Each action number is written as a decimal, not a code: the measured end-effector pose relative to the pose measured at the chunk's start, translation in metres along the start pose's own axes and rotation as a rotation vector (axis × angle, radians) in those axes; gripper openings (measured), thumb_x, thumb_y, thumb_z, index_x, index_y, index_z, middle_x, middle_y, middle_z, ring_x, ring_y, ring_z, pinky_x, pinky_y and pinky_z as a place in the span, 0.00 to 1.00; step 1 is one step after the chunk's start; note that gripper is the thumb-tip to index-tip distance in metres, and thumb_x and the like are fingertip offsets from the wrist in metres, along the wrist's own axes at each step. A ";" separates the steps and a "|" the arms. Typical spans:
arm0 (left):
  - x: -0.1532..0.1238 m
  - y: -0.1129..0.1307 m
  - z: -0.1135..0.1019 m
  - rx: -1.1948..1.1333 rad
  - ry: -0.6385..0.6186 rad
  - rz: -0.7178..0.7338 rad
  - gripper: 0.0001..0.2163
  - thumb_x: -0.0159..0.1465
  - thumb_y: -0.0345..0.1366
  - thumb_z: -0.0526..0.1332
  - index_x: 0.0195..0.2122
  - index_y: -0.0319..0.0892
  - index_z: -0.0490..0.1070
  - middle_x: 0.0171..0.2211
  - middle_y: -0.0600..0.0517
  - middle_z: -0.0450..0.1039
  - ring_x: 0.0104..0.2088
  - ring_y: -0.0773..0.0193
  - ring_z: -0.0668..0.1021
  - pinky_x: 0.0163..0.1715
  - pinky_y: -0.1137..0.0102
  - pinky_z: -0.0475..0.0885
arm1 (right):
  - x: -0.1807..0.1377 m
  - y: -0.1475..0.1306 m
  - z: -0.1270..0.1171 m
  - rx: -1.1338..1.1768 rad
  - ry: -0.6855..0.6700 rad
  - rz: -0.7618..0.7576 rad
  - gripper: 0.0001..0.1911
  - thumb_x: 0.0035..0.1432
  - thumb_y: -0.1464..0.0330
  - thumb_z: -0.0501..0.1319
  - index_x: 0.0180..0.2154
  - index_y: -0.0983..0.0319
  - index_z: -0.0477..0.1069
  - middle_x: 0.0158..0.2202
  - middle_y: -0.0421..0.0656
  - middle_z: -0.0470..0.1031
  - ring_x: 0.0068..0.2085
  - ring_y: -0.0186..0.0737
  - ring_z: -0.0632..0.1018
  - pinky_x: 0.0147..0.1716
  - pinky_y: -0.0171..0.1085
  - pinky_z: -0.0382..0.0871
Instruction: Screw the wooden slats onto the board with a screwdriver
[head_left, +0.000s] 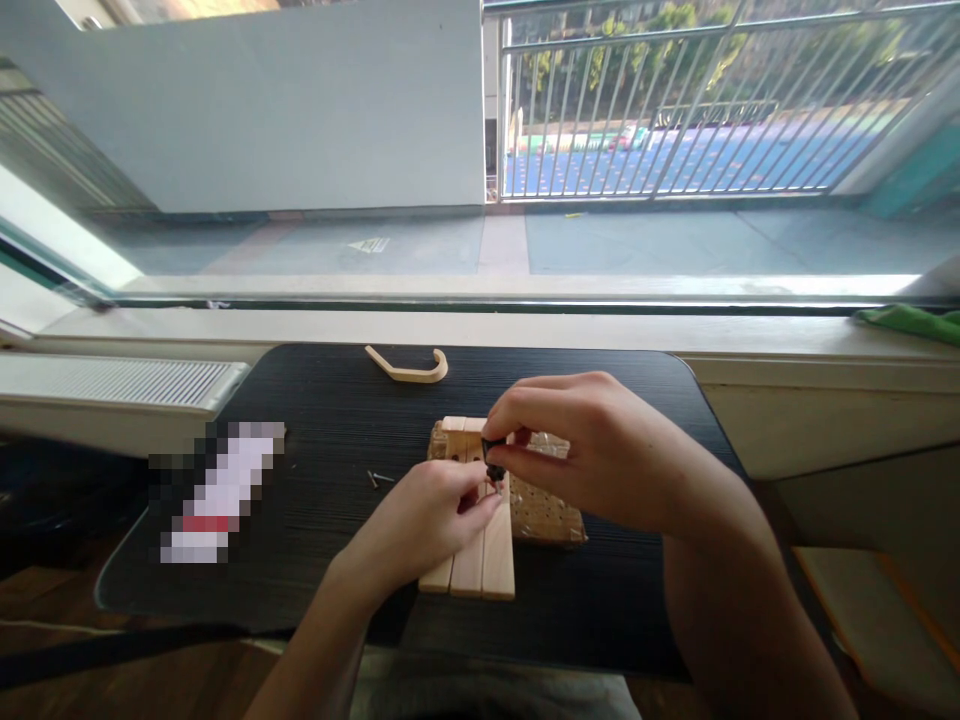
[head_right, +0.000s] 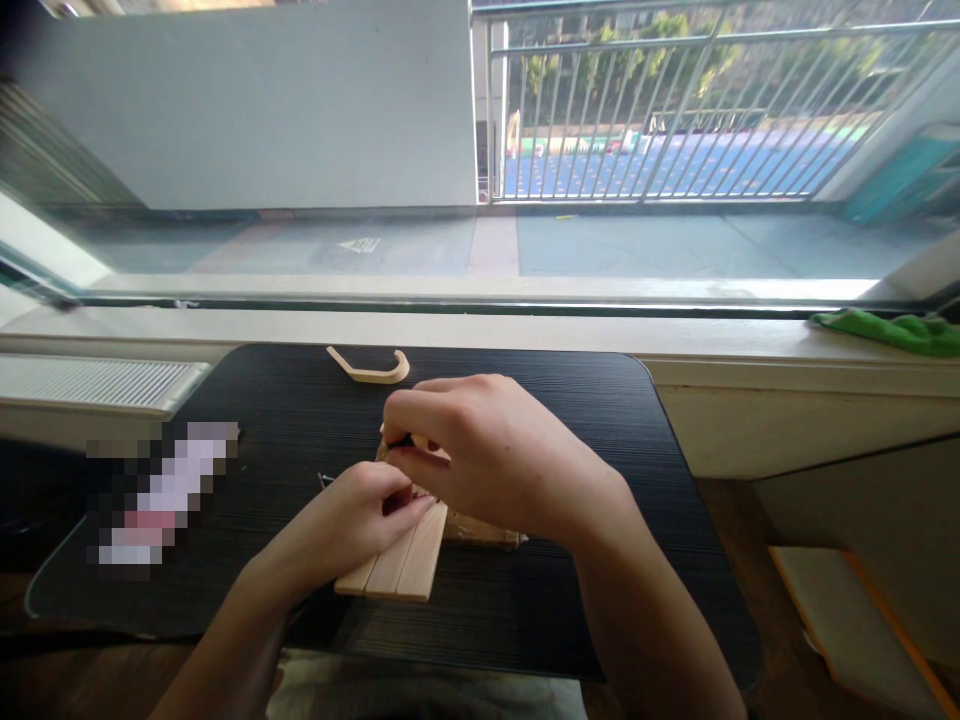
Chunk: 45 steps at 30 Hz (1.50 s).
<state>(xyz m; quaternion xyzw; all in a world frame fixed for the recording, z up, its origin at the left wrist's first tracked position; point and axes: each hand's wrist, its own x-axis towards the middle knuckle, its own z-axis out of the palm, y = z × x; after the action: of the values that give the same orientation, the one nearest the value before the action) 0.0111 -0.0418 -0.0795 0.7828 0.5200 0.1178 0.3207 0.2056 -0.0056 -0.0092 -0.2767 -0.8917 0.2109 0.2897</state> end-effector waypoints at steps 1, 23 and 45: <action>0.000 0.000 0.000 -0.004 0.006 -0.003 0.15 0.65 0.38 0.58 0.22 0.40 0.65 0.20 0.55 0.69 0.23 0.68 0.69 0.25 0.72 0.57 | 0.000 0.000 0.000 -0.006 0.002 0.002 0.02 0.58 0.76 0.62 0.33 0.65 0.73 0.29 0.36 0.73 0.30 0.28 0.71 0.30 0.30 0.60; 0.002 -0.006 0.005 -0.186 0.129 0.059 0.16 0.64 0.37 0.59 0.21 0.40 0.58 0.18 0.60 0.59 0.20 0.73 0.61 0.23 0.75 0.56 | -0.001 -0.002 -0.001 -0.030 -0.022 0.081 0.03 0.59 0.74 0.61 0.35 0.63 0.73 0.28 0.37 0.75 0.29 0.31 0.73 0.29 0.32 0.59; -0.001 -0.001 0.001 -0.104 0.068 0.031 0.15 0.64 0.35 0.55 0.20 0.40 0.61 0.18 0.58 0.61 0.21 0.72 0.64 0.22 0.73 0.55 | -0.003 0.000 -0.004 0.061 -0.120 0.013 0.16 0.63 0.76 0.57 0.49 0.63 0.76 0.44 0.45 0.80 0.42 0.36 0.79 0.40 0.35 0.68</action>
<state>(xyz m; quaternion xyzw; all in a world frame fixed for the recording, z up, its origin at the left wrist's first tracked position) 0.0109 -0.0429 -0.0810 0.7686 0.5115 0.1763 0.3414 0.2102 -0.0067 -0.0076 -0.2604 -0.8988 0.2561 0.2425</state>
